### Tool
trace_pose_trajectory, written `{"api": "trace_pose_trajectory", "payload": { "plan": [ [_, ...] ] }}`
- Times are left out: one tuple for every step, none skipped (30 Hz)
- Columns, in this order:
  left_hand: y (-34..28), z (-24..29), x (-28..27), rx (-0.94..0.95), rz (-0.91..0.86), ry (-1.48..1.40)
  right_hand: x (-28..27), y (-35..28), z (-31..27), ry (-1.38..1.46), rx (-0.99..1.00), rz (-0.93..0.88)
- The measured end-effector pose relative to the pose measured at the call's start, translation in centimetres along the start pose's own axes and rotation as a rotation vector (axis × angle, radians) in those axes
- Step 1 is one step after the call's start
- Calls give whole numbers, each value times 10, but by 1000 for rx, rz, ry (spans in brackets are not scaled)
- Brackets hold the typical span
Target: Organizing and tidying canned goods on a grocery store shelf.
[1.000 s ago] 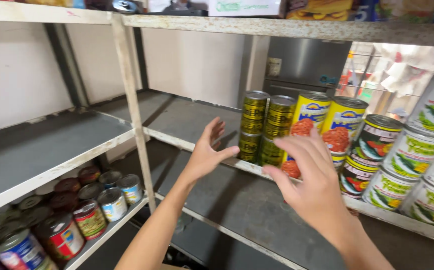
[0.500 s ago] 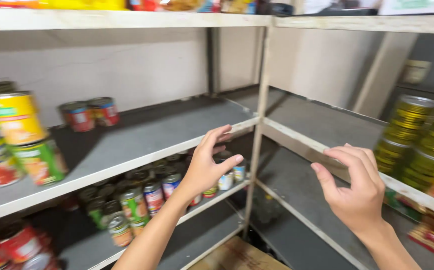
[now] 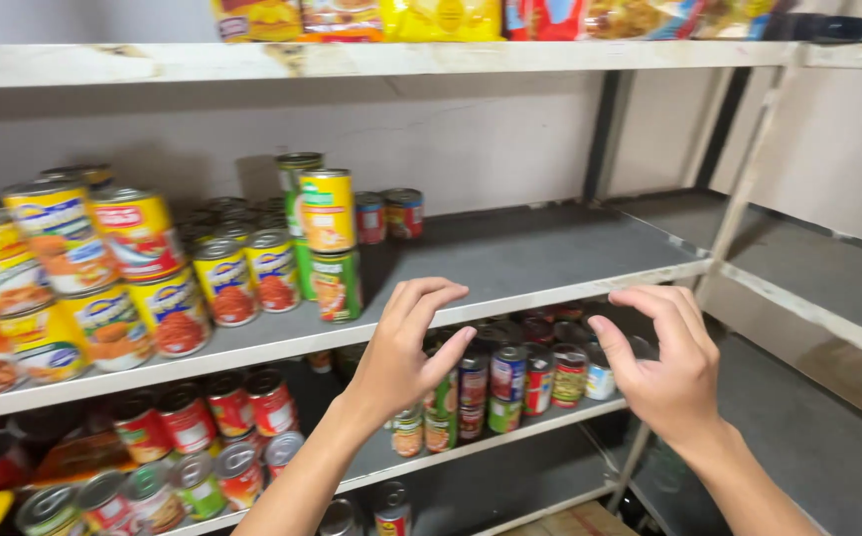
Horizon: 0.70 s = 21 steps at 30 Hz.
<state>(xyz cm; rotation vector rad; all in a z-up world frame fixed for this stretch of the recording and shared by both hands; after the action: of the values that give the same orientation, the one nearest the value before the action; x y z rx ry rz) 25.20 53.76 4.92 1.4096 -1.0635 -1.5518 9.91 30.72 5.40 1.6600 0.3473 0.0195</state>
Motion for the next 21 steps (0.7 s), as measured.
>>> {"api": "trace_pose_trajectory", "payload": {
  "plan": [
    [-7, -6, -10, -8, 3, 17, 11, 0, -8, 18, -5, -5],
    [-15, -13, -20, 4, 25, 57, 22, 0, -15, 39, -10, -11],
    [-21, -19, -29, 19, 47, 95, 32, 0, -22, 58, -14, -15],
    [-27, -26, -40, 15, 49, 109, 43, 1, -30, 72, -19, -17],
    [-33, -31, -51, 29, 65, 179, 53, 1, -37, 91, -14, -28],
    [-39, -36, -61, 43, 81, 249, 62, 1, -44, 110, -10, -39],
    [-43, -38, -71, 40, 81, 261, 72, 1, -51, 122, -13, -41],
    [-46, -41, -82, 49, 115, 309, 82, 0, -59, 144, -12, -49],
    [-49, -43, -92, 59, 149, 356, 91, 0, -66, 165, -11, -59],
    [-53, -48, -101, 55, 149, 367, 100, 1, -73, 177, -14, -61],
    [-57, -53, -109, 59, 170, 415, 109, 0, -80, 194, -31, -65],
    [-61, -58, -118, 64, 192, 463, 117, 0, -87, 211, -48, -70],
    [-64, -64, -125, 62, 190, 473, 126, -1, -93, 221, -49, -70],
    [-67, -69, -132, 75, 185, 530, 135, -2, -100, 244, -39, -83],
    [-72, -72, -139, 85, 179, 587, 143, -4, -106, 268, -27, -99],
    [-74, -76, -144, 80, 176, 595, 153, -9, -114, 278, -27, -103],
    [-74, -81, -149, 124, 153, 635, 164, -10, -120, 314, 3, -119],
    [-73, -86, -154, 168, 130, 675, 174, -12, -127, 350, 32, -136],
    [-75, -93, -154, 171, 131, 678, 182, -13, -134, 352, 29, -133],
    [-77, -101, -155, 158, 98, 712, 191, -13, -142, 381, 35, -143],
    [-78, -109, -156, 144, 65, 752, 201, -13, -149, 415, 40, -153]
  ]
}}
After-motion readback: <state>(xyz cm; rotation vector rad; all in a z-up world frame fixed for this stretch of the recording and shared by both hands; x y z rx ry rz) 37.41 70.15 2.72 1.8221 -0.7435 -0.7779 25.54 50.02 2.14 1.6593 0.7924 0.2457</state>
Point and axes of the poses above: each hand's wrist, its own y-axis towards the middle knuckle, its own x-axis out of the palm, z = x × y, the point moved 1 cm from there along y, towards the middle knuckle, and after that the axes turned 5 degrees about x, right-handed, at the moved point
